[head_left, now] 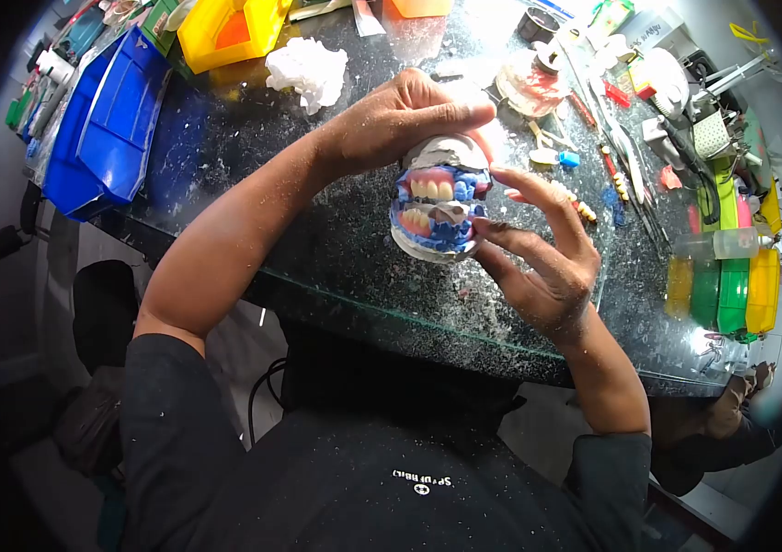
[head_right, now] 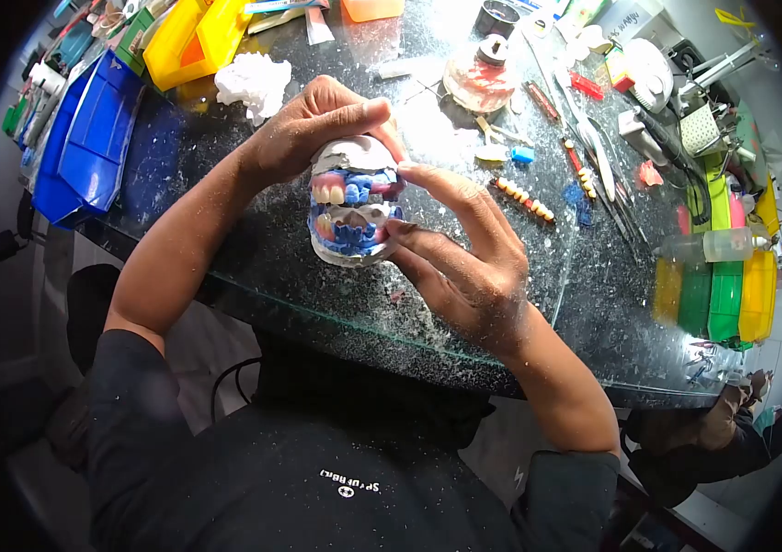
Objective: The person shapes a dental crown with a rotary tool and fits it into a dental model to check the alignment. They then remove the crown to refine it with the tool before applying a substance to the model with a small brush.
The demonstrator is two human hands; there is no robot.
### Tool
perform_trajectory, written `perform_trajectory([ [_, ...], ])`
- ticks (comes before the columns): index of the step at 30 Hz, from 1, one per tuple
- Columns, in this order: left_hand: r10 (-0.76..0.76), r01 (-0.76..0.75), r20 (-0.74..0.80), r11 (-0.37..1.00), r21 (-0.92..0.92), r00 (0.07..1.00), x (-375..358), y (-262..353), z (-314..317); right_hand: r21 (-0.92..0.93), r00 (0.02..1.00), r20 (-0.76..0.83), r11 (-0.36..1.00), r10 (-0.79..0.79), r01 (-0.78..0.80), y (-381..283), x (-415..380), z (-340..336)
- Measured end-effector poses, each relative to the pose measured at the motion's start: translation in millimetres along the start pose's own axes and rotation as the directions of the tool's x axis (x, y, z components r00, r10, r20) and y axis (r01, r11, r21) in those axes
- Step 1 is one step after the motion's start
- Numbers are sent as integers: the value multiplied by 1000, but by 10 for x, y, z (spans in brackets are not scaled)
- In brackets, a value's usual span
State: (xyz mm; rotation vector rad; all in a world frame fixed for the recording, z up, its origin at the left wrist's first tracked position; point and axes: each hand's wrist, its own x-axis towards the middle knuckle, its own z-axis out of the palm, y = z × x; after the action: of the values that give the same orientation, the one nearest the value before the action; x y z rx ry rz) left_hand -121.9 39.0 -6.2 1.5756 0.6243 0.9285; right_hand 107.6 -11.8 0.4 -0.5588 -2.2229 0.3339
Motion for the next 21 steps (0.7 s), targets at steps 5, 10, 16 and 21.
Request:
perform_trajectory([
  [5,11,-12,44,1000,5,999,-9,2,-16,-16,999,-34,1000,-8,7,-28,-5,23],
  [10,-7,2,61,997,74,998,-20,-16,-37,-24,999,-26,999,-22,22,-47,5,5],
  [16,-12,9,56,998,69,998,-26,2,-14,-14,1000,-21,1000,-11,11,-61,2,-3],
  [21,-8,6,52,999,43,999,-27,23,-3,-16,1000,-11,1000,-4,3,-72,10,-18],
])
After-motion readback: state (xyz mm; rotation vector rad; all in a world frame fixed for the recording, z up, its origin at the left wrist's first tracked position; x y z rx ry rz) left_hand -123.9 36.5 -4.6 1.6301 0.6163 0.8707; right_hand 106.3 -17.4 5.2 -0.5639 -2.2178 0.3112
